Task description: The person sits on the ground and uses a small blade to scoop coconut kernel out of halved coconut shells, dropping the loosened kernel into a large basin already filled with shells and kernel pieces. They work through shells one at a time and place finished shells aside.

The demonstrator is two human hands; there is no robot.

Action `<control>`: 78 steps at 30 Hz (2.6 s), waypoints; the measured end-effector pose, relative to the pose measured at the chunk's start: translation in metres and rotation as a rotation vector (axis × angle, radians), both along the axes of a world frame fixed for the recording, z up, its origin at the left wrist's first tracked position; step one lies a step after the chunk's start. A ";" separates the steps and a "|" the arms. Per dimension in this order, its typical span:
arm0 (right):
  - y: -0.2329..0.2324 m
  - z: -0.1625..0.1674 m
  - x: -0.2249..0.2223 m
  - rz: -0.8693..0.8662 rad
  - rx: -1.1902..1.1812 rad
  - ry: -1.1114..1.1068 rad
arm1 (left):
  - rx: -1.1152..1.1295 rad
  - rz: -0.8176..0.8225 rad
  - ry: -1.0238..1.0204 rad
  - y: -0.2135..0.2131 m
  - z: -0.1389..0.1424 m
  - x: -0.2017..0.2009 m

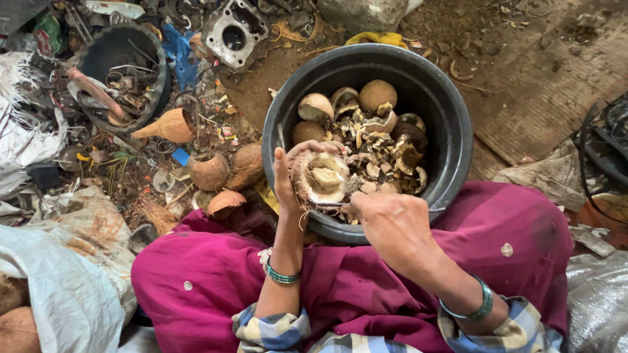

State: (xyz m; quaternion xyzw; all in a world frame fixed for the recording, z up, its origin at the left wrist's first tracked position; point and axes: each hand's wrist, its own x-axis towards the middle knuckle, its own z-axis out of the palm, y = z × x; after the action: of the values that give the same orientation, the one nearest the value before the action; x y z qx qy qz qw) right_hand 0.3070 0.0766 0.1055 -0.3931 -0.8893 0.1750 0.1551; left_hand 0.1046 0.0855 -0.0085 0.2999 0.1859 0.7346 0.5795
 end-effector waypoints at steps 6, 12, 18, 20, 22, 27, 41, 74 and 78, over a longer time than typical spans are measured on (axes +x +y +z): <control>-0.003 -0.007 -0.012 -0.071 0.081 -0.010 | -0.165 0.411 0.251 0.001 0.012 0.005; 0.004 -0.019 -0.010 -0.123 0.011 -0.068 | -0.205 0.527 0.391 0.002 0.016 0.016; 0.032 -0.022 -0.003 -0.113 -0.118 -0.016 | -0.137 0.335 0.055 -0.001 0.005 0.009; 0.037 -0.018 0.002 -0.130 -0.131 -0.023 | -0.083 0.235 0.037 -0.001 0.001 0.007; 0.039 -0.011 0.008 -0.140 -0.140 -0.113 | -0.028 0.154 -0.005 -0.001 -0.002 0.004; 0.031 0.014 0.022 -0.009 -0.087 -0.003 | -0.015 0.054 -0.084 -0.005 -0.001 -0.003; 0.014 0.026 0.021 0.190 -0.074 -0.114 | 0.084 -0.156 0.077 -0.015 0.023 0.000; 0.005 -0.017 -0.005 -0.001 0.072 -0.063 | -0.246 0.088 0.300 -0.005 0.004 -0.001; 0.012 -0.011 -0.004 0.074 0.014 -0.105 | -0.229 -0.034 0.131 -0.003 0.007 -0.004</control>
State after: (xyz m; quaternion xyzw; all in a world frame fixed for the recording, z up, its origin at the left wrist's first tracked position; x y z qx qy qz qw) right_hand 0.3031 0.0889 0.0940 -0.3677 -0.9112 0.1534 0.1044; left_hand 0.1005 0.0823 -0.0016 0.2819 0.3010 0.6775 0.6090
